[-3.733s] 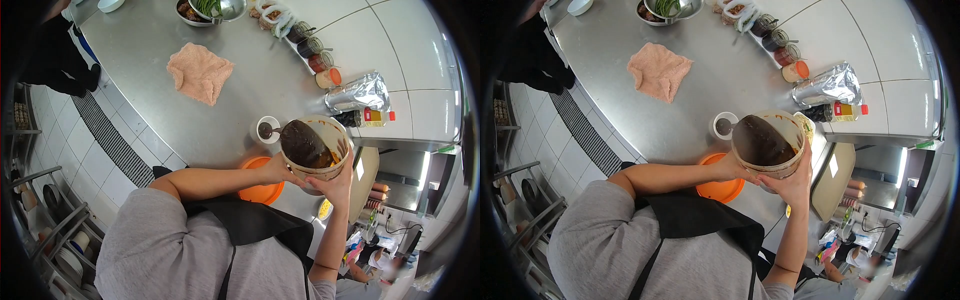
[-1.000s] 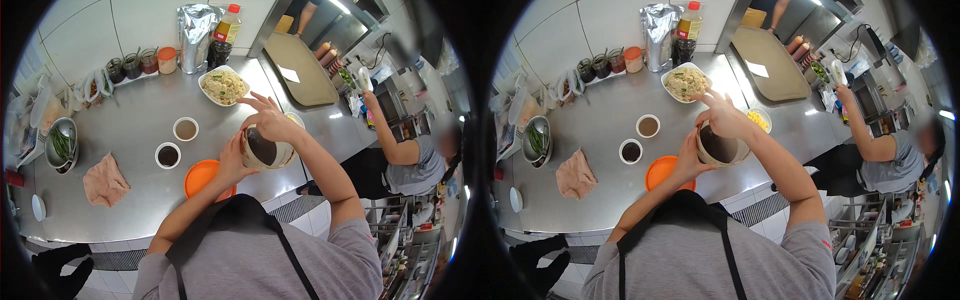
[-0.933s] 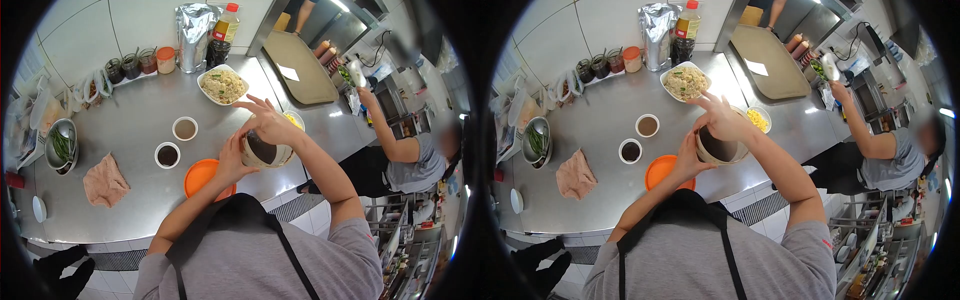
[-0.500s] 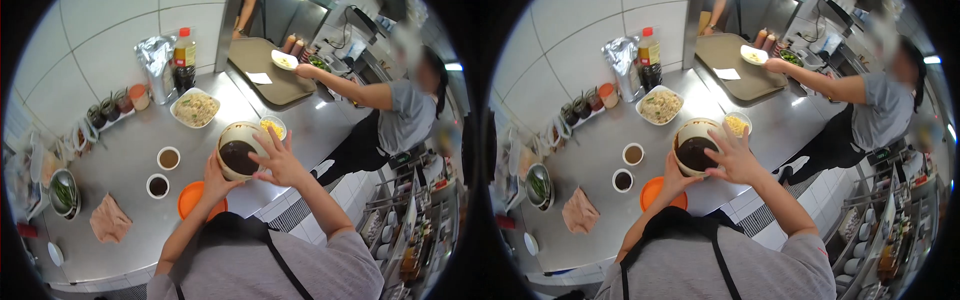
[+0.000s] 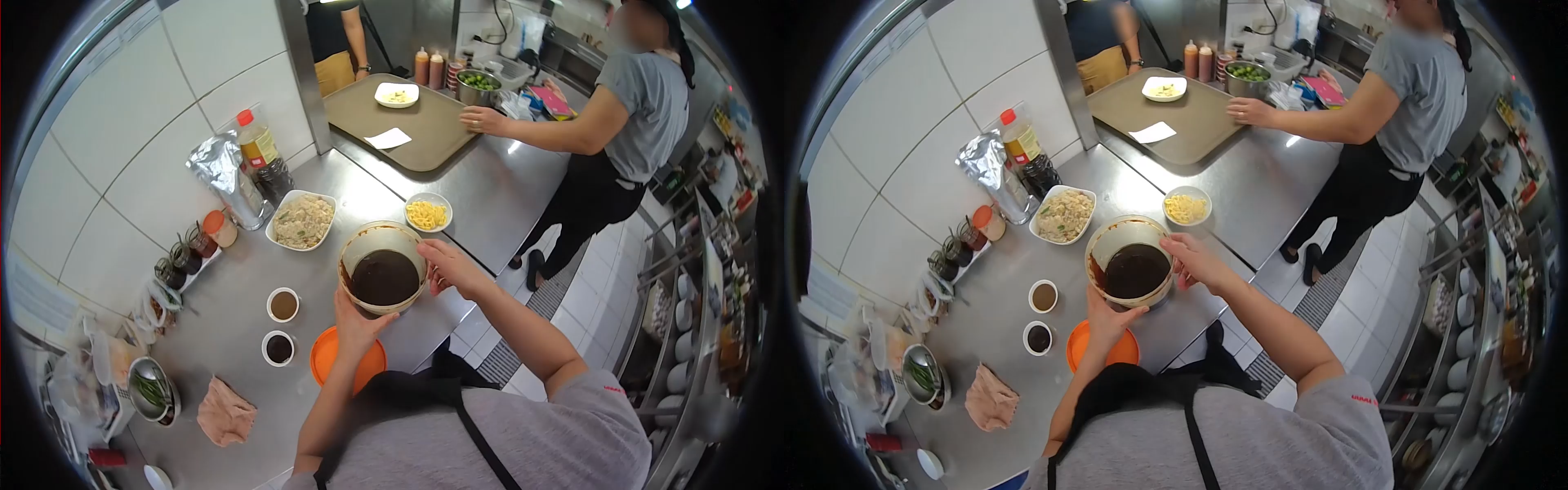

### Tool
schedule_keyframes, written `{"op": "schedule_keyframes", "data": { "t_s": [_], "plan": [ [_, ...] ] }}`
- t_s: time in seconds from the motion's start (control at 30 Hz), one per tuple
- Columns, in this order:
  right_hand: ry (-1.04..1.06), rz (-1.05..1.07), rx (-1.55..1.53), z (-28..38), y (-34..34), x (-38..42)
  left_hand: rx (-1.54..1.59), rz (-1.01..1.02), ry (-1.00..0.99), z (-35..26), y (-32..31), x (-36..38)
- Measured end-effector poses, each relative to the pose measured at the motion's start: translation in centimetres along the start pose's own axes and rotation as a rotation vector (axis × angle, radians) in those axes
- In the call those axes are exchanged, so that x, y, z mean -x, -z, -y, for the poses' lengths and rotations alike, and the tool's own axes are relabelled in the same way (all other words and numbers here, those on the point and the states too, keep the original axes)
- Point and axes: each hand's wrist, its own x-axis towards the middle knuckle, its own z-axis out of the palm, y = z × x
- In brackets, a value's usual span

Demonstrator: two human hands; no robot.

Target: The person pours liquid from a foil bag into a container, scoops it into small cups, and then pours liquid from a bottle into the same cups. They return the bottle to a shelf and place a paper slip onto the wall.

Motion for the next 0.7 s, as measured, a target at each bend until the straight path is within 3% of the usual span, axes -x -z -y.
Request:
{"op": "schedule_keyframes", "data": {
  "t_s": [0.17,0.3,0.37,0.43,0.5,0.57,0.7],
  "plan": [
    [0.19,-0.02,0.058,-2.4,1.4,0.0,0.046,0.097,0.098,-1.2,0.0,2.3],
    [0.248,-0.071,0.107,-3.0,3.5,1.9,-0.103,0.208,-0.013,-3.0,1.9,3.5],
    [0.232,-0.061,0.087,-3.0,4.2,2.5,-0.319,0.046,0.096,-1.8,4.5,4.5],
    [0.241,-0.106,-0.002,-3.4,4.7,2.7,-0.564,-0.111,0.332,-0.9,7.3,5.8],
    [0.259,-0.064,-0.038,-4.1,5.1,2.4,-0.835,-0.146,0.378,1.4,9.4,8.2],
    [0.286,-0.045,-0.056,-4.3,5.0,2.3,-0.749,-0.133,0.604,1.0,9.7,9.2],
    [0.318,0.021,-0.11,-4.5,5.0,2.2,-0.658,-0.202,0.623,0.9,8.5,10.1]
  ]
}}
